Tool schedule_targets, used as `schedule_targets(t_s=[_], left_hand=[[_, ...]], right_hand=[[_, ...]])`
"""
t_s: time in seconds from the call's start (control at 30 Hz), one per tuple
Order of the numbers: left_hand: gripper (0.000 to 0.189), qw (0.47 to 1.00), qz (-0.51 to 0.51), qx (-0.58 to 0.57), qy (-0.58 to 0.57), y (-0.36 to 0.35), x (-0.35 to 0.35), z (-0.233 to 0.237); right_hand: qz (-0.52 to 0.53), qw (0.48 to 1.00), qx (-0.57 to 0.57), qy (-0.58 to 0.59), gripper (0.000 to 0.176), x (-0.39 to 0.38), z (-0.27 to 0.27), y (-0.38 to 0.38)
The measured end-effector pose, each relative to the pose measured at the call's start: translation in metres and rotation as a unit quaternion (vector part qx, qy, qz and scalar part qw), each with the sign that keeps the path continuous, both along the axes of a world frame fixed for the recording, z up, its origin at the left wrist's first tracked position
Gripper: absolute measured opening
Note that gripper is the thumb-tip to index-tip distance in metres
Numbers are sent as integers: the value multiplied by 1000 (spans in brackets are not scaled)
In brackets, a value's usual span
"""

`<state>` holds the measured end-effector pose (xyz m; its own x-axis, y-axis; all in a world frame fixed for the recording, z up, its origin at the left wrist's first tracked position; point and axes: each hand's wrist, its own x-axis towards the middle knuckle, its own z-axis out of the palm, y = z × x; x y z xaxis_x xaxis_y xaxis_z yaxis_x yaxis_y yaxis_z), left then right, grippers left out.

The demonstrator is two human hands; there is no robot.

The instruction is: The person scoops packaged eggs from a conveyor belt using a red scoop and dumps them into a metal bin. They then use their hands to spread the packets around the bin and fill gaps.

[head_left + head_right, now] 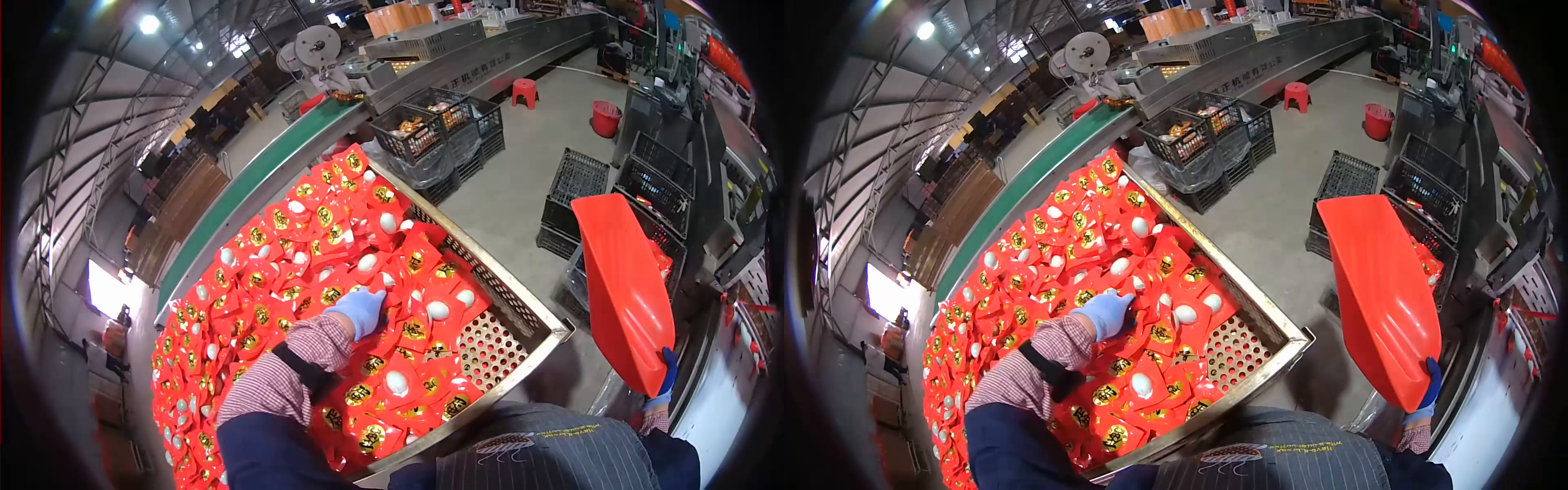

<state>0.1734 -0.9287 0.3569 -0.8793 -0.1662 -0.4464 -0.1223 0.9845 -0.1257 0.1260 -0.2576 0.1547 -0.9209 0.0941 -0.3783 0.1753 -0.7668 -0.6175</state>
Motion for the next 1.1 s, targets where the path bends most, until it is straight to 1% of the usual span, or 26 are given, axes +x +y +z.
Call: schedule_targets(t_s=[0.03, 0.13, 0.17, 0.2, 0.27, 0.3, 0.33, 0.4, 0.47, 0.53, 0.57, 0.6, 0.63, 0.67, 0.7, 0.73, 0.77, 0.8, 0.83, 0.87, 0.9, 0.93, 1.0, 1.03, 1.07, 1.1], left_hand=[[48, 1000, 27, -1, -11, 2, -1, -1], [50, 997, 75, 22, 1, -11, 5, 0], [56, 995, 89, 28, 26, -23, 9, -9], [56, 995, 93, 24, 25, -25, 17, -7], [66, 983, 137, 100, 77, -27, 26, -5], [76, 982, 123, 116, 88, -34, 28, -5], [76, 982, 120, 114, 90, -38, 26, 6], [77, 959, 116, 133, 224, -46, 28, 34], [74, 931, 194, 135, 277, -48, 13, 86], [69, 901, 198, 78, 379, -90, -1, 94], [69, 900, 196, 79, 381, -111, -6, 89], [62, 893, 105, 0, 437, -133, -15, 79], [55, 870, 12, -77, 487, -155, -25, 64], [55, 869, 9, -73, 490, -184, -37, 34], [53, 888, 0, -47, 458, -213, -46, -5], [51, 905, -9, -22, 425, -226, -51, -29], [45, 893, 30, -48, 446, -211, -52, -36], [45, 896, 29, -44, 442, -227, -55, -44], [44, 885, 60, 122, 445, -240, -55, -45], [43, 889, 30, 121, 440, -252, -52, -45], [42, 892, 0, 121, 436, -251, -48, -36], [47, 904, 20, 57, 422, -216, -42, -1], [50, 922, 52, 4, 384, -160, -28, 52], [51, 943, 114, -19, 313, -128, -21, 70], [50, 973, 144, -74, 165, -105, -16, 77], [51, 977, 171, -126, 12, -85, -11, 82]], right_hand=[[17, 1000, -10, 7, 43, 0, 7, -4], [40, 999, -23, 18, 45, -10, -5, 4], [42, 999, -23, 23, 46, -14, -14, 8], [46, 998, -27, 22, 46, -17, -11, 4], [84, 995, -40, 46, 48, -18, 10, -9], [67, 997, -40, 29, 48, -19, 7, -7], [63, 997, -43, 31, 48, -20, 9, -9], [76, 996, -42, 28, 49, -20, 15, -12], [80, 996, -40, 28, 50, -18, 24, -17], [85, 995, -37, 29, 50, -16, 33, -23], [82, 996, -40, 26, 51, -16, 36, -27], [76, 996, -43, 22, 51, -14, 36, -28], [72, 996, -42, 23, 51, -12, 30, -26], [46, 998, -28, 16, 51, -11, 19, -20], [19, 1000, -14, 9, 51, -12, 12, -15], [14, 1000, -12, 13, 51, -12, 18, -18], [22, 999, -16, 17, 51, -8, 31, -30], [31, 999, -25, 2, 50, -3, 44, -39], [39, 999, -34, -14, 50, 2, 56, -48], [39, 999, -32, -17, 50, 4, 54, -46], [43, 998, -38, -11, 51, 3, 49, -43], [46, 998, -45, -4, 51, 3, 46, -41], [41, 998, -45, -5, 51, 3, 47, -43], [38, 998, -46, -3, 51, 2, 48, -43], [40, 998, -45, -6, 51, 1, 46, -41], [47, 998, -43, 1, 51, -2, 45, -38]])
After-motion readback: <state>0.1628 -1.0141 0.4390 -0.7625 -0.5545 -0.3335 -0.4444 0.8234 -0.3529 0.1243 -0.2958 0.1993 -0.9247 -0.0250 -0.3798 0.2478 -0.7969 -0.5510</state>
